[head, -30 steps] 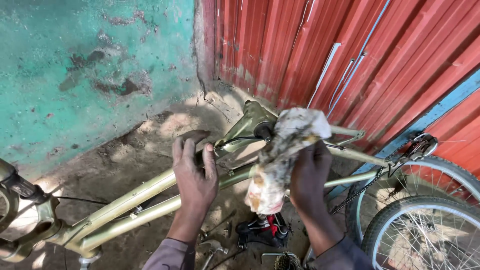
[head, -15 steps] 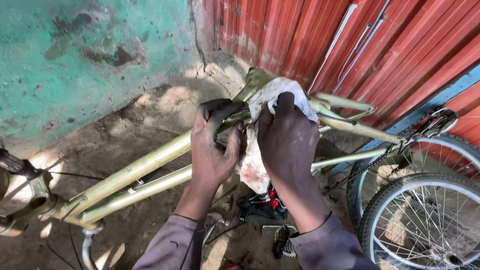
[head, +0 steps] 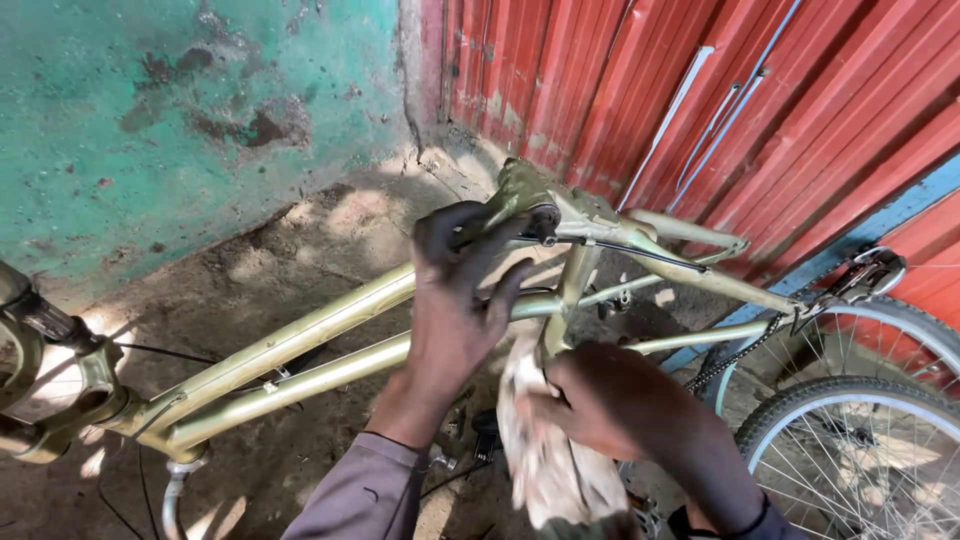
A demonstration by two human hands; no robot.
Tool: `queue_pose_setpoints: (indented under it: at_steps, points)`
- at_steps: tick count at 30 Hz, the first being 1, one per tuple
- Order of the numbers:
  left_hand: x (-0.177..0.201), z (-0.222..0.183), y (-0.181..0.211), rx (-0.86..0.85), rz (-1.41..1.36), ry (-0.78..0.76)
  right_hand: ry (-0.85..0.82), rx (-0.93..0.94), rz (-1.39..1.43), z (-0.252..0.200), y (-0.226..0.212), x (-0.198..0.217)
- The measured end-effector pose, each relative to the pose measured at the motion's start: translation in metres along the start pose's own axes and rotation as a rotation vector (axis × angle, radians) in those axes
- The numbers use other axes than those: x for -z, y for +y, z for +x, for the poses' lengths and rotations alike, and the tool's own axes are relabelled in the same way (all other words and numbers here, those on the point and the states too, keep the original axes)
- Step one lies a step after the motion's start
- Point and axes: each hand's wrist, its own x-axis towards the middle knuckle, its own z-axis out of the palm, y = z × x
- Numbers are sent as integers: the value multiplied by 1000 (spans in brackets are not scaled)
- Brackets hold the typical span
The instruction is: Cleaning a bicycle frame and tightening mechanical components using a wrench and a multi-tool
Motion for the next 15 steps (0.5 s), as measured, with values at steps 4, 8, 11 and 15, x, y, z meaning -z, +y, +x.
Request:
queue_pose_setpoints:
  at_steps: [4,8,11,15]
  points:
    - [-1,13,21,-169,97,-34,-126,-79,117,-13,3,21]
    - [-14,16,21,-73,-13,53,148,-124,68,-4,31,23]
    - [-24,13,9,-87,-104,182,660,-16,392,5,28,18]
    - [-33,2,-16,-2,-123,197,1070,74,533,31,5,10]
